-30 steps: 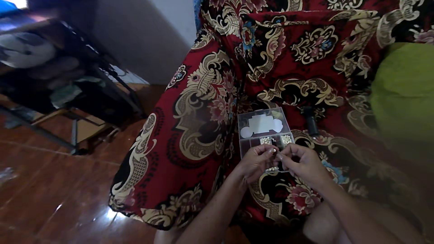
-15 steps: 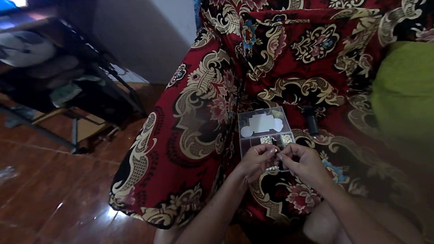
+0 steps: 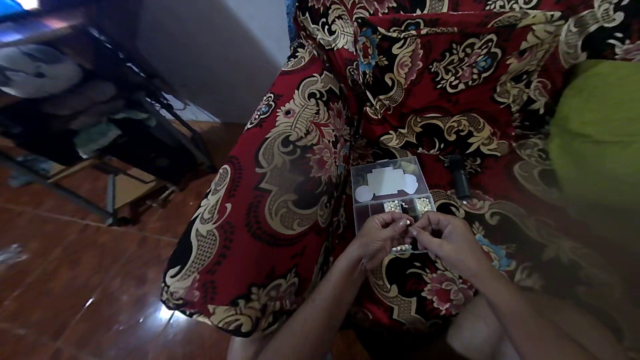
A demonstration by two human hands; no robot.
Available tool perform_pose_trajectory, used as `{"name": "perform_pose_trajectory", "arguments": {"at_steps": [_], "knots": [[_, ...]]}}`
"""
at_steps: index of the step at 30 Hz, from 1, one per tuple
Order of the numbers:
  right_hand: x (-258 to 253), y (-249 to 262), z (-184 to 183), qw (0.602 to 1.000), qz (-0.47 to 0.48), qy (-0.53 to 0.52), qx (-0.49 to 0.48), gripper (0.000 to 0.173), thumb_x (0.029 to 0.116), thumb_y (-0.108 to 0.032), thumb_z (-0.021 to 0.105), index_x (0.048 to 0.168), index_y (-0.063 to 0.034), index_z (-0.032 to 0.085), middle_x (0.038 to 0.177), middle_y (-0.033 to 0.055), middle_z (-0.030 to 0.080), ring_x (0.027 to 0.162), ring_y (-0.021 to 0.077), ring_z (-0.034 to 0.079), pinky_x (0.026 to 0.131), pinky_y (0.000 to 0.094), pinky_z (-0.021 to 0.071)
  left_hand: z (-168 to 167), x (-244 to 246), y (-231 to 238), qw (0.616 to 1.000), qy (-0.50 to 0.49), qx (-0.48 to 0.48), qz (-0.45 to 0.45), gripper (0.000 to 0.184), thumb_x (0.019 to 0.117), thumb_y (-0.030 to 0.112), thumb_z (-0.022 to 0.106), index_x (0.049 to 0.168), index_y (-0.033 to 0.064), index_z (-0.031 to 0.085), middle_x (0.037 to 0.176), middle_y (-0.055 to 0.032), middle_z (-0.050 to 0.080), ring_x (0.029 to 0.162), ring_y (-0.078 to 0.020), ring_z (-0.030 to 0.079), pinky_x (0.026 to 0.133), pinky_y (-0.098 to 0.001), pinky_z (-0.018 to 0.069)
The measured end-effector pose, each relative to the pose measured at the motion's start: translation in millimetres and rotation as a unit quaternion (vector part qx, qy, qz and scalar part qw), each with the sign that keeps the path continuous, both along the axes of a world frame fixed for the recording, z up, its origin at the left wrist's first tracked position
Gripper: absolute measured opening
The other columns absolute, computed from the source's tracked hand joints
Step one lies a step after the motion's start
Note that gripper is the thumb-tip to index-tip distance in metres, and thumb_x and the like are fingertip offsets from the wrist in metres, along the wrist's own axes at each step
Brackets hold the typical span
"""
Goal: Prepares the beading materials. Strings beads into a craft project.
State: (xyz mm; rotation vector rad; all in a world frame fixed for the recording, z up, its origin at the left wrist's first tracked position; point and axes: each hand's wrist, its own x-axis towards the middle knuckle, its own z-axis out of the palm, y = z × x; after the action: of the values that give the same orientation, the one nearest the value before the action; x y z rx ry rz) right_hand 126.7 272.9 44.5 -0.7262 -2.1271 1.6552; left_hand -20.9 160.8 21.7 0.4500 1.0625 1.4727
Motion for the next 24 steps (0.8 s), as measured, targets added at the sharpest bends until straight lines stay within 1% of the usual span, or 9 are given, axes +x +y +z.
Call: {"name": "perform_pose_trajectory", "arguments": {"at_steps": [8, 15, 19, 21, 24], "knots": [[-0.1, 0.2, 0.8, 1.000, -0.006, 0.004, -0.021, 0.007, 0.0925, -0.013, 0.068, 0.088, -0.0088, 0.070, 0.066, -0.0071, 0.066, 0.049, -0.0016, 0.056, 0.046, 0.0139, 0.0472, -1.2, -1.0, -0.7, 1.000, 0.012, 0.003, 0.003, 0.018, 0.1032, 0.001, 0.049, 0.105, 0.0053, 0.067, 0.094, 0.0008, 0.072, 0.084, -0.0101, 0.070, 0.084, -0.0299, 0.0593], [0.3, 1.1, 2.1, 0.999, -0.004, 0.004, -0.034, 0.008, 0.0958, -0.012, 0.066, 0.092, -0.0063, 0.071, 0.068, -0.0058, 0.068, 0.050, -0.0004, 0.057, 0.048, 0.0145, 0.0481, 2.1, -1.9, -0.4, 0.999, 0.048, 0.012, 0.021, 0.017, 0.0993, -0.004, 0.054, 0.103, 0.0035, 0.068, 0.093, 0.0004, 0.072, 0.084, -0.0100, 0.070, 0.084, -0.0299, 0.0593], [0.7, 3.0, 4.5, 0.998, 0.003, 0.002, -0.070, 0.008, 0.0970, -0.010, 0.065, 0.092, -0.0061, 0.071, 0.069, -0.0047, 0.068, 0.049, 0.0001, 0.056, 0.047, 0.0148, 0.0470, -0.4, -1.2, -0.2, 0.993, 0.102, 0.052, 0.040, 0.014, 0.0956, -0.004, 0.058, 0.100, 0.0029, 0.070, 0.096, 0.0004, 0.072, 0.085, -0.0096, 0.070, 0.083, -0.0295, 0.0594], [0.9, 4.5, 4.2, 0.996, 0.009, 0.004, -0.090, 0.008, 0.0973, -0.009, 0.065, 0.092, -0.0057, 0.071, 0.069, -0.0042, 0.069, 0.049, 0.0002, 0.056, 0.046, 0.0146, 0.0461, -3.9, -1.8, -0.1, 0.986, 0.136, 0.083, 0.050, 0.013, 0.0939, -0.004, 0.061, 0.099, 0.0022, 0.071, 0.099, -0.0007, 0.073, 0.086, -0.0098, 0.070, 0.084, -0.0295, 0.0598], [0.3, 5.4, 3.8, 0.992, 0.007, 0.017, -0.122, 0.008, 0.0968, -0.007, 0.064, 0.092, -0.0049, 0.071, 0.069, -0.0030, 0.069, 0.049, 0.0011, 0.056, 0.046, 0.0151, 0.0465, -5.9, -2.0, 0.2, 0.978, 0.164, 0.111, 0.063, 0.012, 0.0929, -0.003, 0.062, 0.098, 0.0012, 0.072, 0.102, -0.0019, 0.073, 0.088, -0.0103, 0.070, 0.083, -0.0298, 0.0601]]}}
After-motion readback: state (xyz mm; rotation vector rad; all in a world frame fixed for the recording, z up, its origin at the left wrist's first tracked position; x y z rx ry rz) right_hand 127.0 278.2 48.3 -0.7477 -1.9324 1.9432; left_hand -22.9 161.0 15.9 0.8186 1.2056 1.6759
